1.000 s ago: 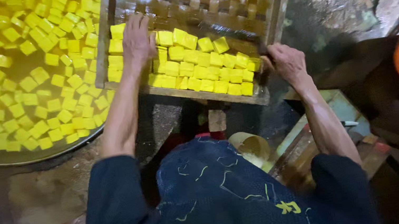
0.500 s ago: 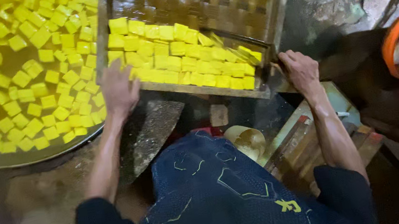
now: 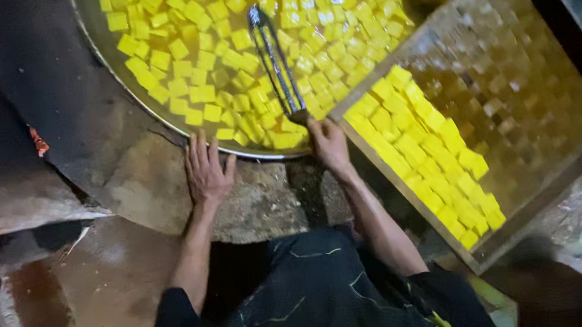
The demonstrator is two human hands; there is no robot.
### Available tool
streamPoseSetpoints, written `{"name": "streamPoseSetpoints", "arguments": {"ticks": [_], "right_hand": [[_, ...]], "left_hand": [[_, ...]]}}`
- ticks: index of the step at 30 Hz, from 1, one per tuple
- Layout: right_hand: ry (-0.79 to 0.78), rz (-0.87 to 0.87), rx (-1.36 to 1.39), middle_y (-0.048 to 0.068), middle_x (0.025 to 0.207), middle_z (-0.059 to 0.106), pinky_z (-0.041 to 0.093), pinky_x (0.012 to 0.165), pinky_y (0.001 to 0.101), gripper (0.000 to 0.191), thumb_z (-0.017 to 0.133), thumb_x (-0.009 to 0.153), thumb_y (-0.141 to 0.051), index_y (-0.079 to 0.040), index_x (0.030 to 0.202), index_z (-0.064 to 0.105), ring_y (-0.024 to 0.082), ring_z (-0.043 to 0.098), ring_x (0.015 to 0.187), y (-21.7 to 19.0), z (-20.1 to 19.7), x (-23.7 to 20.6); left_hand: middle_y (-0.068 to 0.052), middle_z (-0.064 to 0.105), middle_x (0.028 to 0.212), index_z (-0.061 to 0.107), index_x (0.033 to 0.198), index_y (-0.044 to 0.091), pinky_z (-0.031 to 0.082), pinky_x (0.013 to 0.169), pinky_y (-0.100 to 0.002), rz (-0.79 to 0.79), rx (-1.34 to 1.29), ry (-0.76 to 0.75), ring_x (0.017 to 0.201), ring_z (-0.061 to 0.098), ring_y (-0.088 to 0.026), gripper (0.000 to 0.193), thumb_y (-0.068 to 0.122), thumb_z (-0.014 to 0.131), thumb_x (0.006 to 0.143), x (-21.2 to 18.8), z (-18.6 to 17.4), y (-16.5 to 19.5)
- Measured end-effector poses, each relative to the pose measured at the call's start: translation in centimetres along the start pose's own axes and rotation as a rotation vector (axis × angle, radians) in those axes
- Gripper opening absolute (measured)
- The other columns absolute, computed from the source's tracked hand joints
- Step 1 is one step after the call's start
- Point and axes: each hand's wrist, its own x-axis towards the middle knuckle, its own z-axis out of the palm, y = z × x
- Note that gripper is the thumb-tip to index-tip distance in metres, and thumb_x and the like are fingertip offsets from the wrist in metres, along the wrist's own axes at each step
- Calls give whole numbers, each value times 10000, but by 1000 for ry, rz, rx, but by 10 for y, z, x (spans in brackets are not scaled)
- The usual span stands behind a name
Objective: The person uses a slotted skimmer to scoop yellow tofu cubes out of a large hot liquid bath and transfers them into a bamboo tray, arranging the cubes by hand as the tray fills. They repeat the scooping cycle continuously, occasionally steadying the tray or repositioning it.
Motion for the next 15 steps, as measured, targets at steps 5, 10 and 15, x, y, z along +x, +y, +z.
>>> {"name": "streamPoseSetpoints", "arguments": {"ticks": [5,10,15], "right_hand": [[-77,112,-494,185,738,756,543,710,441,524,598,984,-486,19,943,732,279,721,729,-27,47,34],[-74,298,-174,153,723,722,529,591,447,488,614,976,-456,18,923,717,264,678,612,-48,102,66],[54,110,-281,127,667,717,541,574,409,517,620,982,-474,13,840,723,227,704,573,-81,137,141]], "left_hand": [[-232,367,1609,531,1431,-4,268,1227,-583,-75,-76,-30,1531,287,-432,662,465,637,976,8,-6,-5],[-236,380,1589,537,1412,16,280,1184,-581,-104,-114,-70,1502,300,-439,685,483,659,926,9,0,-11],[-228,376,1597,533,1424,31,285,1186,-581,-103,-109,-86,1504,301,-425,700,509,645,926,5,11,-21]]}}
